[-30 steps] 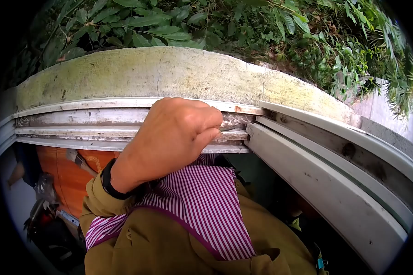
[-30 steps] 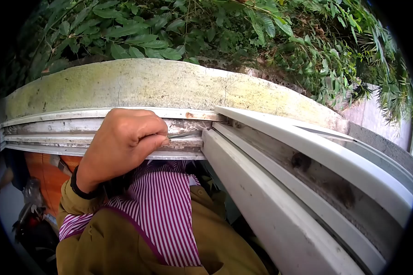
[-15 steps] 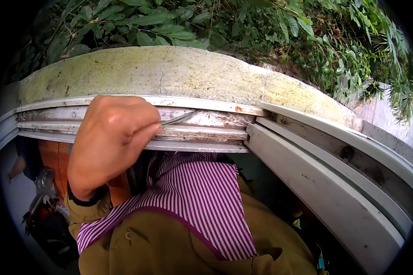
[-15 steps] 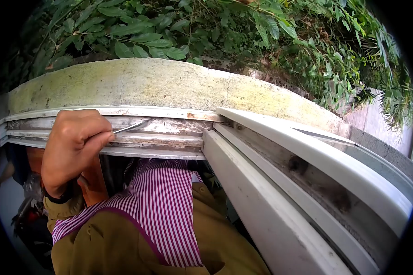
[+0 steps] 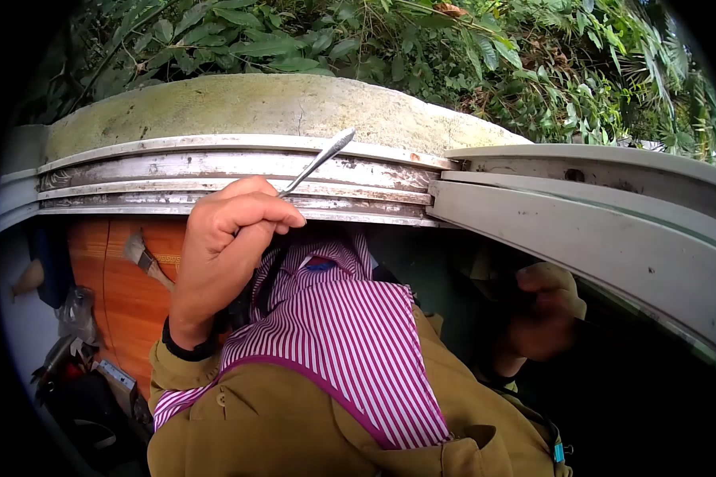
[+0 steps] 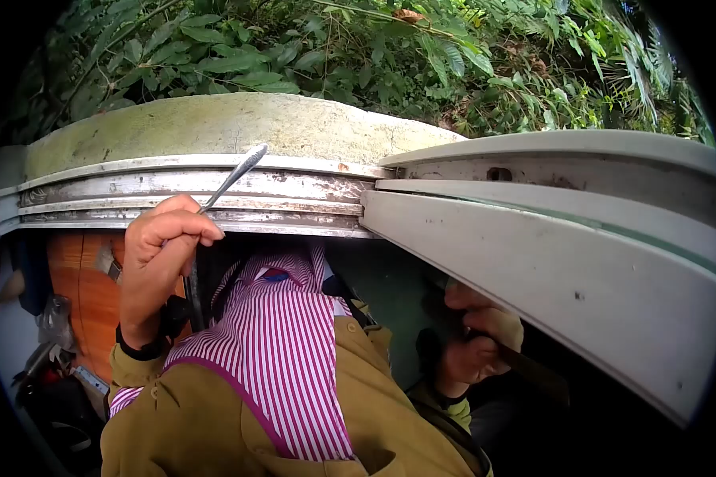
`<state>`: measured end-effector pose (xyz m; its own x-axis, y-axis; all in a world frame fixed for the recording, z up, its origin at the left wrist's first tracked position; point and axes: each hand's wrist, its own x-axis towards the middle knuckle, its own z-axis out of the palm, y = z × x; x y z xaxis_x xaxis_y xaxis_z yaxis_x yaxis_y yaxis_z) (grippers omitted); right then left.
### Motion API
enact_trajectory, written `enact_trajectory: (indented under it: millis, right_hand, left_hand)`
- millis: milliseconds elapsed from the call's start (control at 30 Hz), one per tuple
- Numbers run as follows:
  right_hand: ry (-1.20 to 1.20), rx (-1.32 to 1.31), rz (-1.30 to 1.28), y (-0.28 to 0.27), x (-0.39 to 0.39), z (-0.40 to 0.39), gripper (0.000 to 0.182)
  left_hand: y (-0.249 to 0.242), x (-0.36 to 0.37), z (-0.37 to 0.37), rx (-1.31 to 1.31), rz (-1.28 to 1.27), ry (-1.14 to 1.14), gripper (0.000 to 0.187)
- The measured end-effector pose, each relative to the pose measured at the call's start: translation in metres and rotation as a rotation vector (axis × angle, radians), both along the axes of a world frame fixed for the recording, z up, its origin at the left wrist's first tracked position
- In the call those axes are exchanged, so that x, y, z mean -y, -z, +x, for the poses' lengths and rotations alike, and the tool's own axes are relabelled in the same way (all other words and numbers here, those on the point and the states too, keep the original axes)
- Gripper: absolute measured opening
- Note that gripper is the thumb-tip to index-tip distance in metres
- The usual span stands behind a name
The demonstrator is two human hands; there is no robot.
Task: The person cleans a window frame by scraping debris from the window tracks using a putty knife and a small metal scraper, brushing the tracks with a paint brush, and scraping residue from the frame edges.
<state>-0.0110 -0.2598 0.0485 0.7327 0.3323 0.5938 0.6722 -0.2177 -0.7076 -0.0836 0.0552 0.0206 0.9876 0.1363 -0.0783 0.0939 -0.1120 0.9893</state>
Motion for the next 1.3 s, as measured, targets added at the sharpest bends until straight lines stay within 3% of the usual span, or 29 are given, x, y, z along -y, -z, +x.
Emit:
enact_trajectory:
  millis: [33,100,167,267,300,367,400,433,533,600,700,900,1100,1167,1300]
  right_hand:
    - [-0.037,0.024,-0.147,-0.004,0.000,-0.001,0.035]
    - [-0.055,-0.112,-0.137,-0.004,-0.031,-0.015,0.038]
    - [-0.153,-0.276,-0.041,0.000,-0.061,-0.023,0.024]
    - [-0.293,-0.196,-0.185,0.013,-0.105,-0.020,0.015]
    - [-0.334,-0.120,-0.233,0.013,-0.121,-0.019,0.014]
    - [-0.432,-0.098,-0.190,0.023,-0.150,-0.029,0.014]
    - [-0.418,-0.048,-0.279,0.021,-0.157,-0.033,0.013]
    - [-0.443,-0.075,-0.329,0.019,-0.159,-0.033,0.017]
    - [-0.539,-0.132,-0.170,0.016,-0.152,-0.020,0.028]
    - [-0.433,-0.080,-0.314,0.015,-0.141,-0.016,0.030]
    - [-0.382,0.073,-0.623,0.016,-0.141,-0.021,0.043]
    - [-0.304,0.061,-0.854,0.015,-0.141,-0.022,0.026]
    - [-0.259,0.114,-0.908,0.012,-0.149,-0.015,0.020]
    - [-0.244,0.083,-0.922,0.014,-0.153,-0.017,0.020]
    - [-0.321,-0.085,-0.820,0.007,-0.177,-0.020,0.031]
  left_hand:
    - [0.004,0.005,-0.004,-0.028,-0.050,-0.007,0.019]
    - [0.013,0.017,-0.009,0.116,0.050,0.058,0.016]
    - [0.009,0.029,-0.015,0.067,0.150,0.196,0.013]
    - [0.019,0.039,-0.019,0.187,0.143,0.319,0.033]
    - [0.019,0.042,-0.021,0.249,0.142,0.264,0.030]
    - [0.032,0.043,-0.031,0.047,-0.060,0.229,0.026]
    - [0.035,0.047,-0.032,0.189,-0.039,0.100,0.019]
    - [0.037,0.049,-0.033,0.160,-0.134,0.023,0.016]
    - [0.035,0.032,-0.040,0.133,-0.209,0.043,0.012]
    - [0.028,0.015,-0.042,0.114,-0.342,0.086,0.012]
    - [0.025,0.004,-0.038,0.122,-0.262,0.181,0.015]
    - [0.032,0.002,-0.034,0.073,-0.338,0.143,0.019]
    - [0.018,-0.018,-0.034,0.167,-0.187,0.102,0.020]
    - [0.016,-0.024,-0.035,-0.010,-0.211,0.158,0.017]
    - [0.023,-0.008,-0.024,0.219,-0.226,0.119,0.015]
